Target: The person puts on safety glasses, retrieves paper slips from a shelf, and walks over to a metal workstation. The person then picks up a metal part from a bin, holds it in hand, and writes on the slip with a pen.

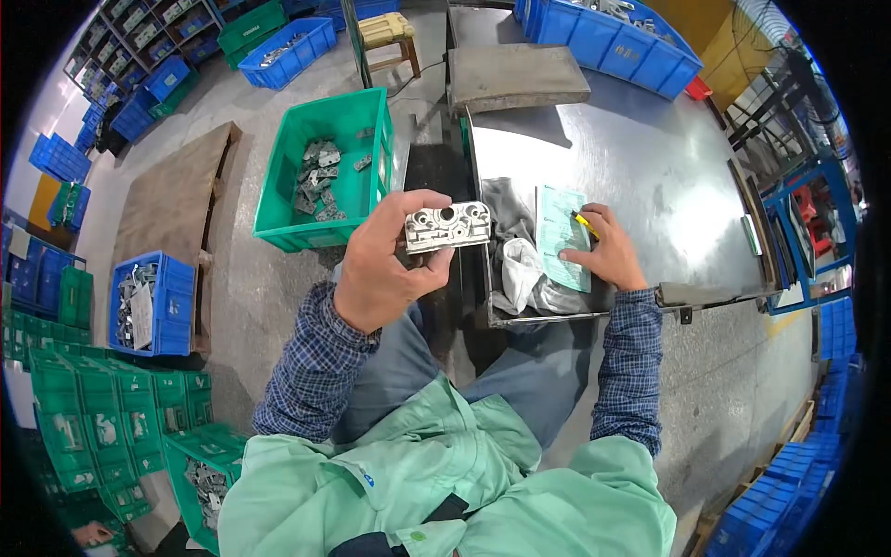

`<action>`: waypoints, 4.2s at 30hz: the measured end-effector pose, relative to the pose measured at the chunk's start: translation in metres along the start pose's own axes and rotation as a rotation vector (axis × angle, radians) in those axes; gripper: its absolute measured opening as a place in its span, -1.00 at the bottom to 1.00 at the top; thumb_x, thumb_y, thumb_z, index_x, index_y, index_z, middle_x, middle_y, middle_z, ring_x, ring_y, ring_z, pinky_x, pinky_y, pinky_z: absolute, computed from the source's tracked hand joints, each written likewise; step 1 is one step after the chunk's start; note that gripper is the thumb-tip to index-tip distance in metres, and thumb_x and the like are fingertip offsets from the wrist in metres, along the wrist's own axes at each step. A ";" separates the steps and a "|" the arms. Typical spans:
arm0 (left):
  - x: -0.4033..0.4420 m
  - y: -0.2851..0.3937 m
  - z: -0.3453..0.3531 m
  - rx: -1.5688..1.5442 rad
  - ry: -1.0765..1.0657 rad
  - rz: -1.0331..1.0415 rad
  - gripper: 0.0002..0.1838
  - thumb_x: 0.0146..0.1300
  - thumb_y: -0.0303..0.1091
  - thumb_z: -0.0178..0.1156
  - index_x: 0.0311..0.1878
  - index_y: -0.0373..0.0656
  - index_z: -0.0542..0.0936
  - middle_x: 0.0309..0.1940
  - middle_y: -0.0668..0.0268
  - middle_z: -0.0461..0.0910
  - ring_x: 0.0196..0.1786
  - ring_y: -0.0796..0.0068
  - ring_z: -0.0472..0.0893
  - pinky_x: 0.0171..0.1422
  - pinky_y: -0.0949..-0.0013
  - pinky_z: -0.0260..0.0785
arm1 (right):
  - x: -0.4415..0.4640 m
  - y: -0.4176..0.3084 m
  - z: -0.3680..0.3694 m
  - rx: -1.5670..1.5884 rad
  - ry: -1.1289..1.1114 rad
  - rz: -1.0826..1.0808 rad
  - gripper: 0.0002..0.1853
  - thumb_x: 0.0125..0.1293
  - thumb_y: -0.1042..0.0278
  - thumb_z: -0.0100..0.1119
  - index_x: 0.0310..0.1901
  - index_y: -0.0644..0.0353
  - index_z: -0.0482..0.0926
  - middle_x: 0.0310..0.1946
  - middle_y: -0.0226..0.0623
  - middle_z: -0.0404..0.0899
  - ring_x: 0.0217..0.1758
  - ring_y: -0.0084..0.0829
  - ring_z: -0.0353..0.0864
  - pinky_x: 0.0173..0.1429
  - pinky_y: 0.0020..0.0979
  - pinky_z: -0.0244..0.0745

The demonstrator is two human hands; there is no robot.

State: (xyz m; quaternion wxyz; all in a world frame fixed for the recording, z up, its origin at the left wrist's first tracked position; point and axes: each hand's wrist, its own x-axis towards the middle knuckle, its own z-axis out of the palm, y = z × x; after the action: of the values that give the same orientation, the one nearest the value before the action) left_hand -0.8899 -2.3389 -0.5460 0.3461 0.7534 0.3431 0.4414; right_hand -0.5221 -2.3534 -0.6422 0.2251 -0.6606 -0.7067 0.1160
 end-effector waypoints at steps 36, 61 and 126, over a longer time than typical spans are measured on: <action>0.004 -0.005 0.000 0.062 -0.013 0.032 -0.45 0.02 -0.74 0.31 0.13 -0.21 0.49 -0.06 0.36 0.52 0.00 0.57 0.64 0.11 0.52 0.54 | 0.002 0.004 0.004 -0.021 0.030 -0.020 -0.24 -0.10 -0.05 0.57 0.12 0.26 0.60 0.23 -0.21 0.45 0.16 -0.15 0.58 0.18 -0.19 0.54; 0.001 -0.014 0.002 0.032 0.003 0.036 -0.44 0.02 -0.73 0.33 0.14 -0.22 0.50 -0.02 0.35 0.50 0.00 0.59 0.63 0.11 0.53 0.51 | 0.002 0.002 0.003 -0.027 0.015 0.005 -0.21 -0.10 -0.11 0.57 0.12 0.24 0.60 0.21 -0.21 0.46 0.19 -0.14 0.56 0.20 -0.18 0.52; -0.036 -0.034 0.073 -1.025 0.389 -0.600 -0.78 0.27 -0.62 0.25 -0.09 -0.25 0.45 -0.18 0.23 0.64 -0.12 0.42 0.69 0.00 0.25 0.67 | 0.002 -0.003 0.002 0.057 0.038 -0.039 -0.25 -0.10 0.05 0.59 0.09 0.36 0.58 0.19 -0.15 0.46 0.17 -0.13 0.57 0.17 -0.23 0.52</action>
State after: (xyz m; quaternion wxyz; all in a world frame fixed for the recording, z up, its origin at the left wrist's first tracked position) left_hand -0.8451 -2.3668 -0.6166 0.7037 0.2685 0.3410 0.5626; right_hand -0.5257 -2.3509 -0.6425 0.2592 -0.6423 -0.7115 0.1190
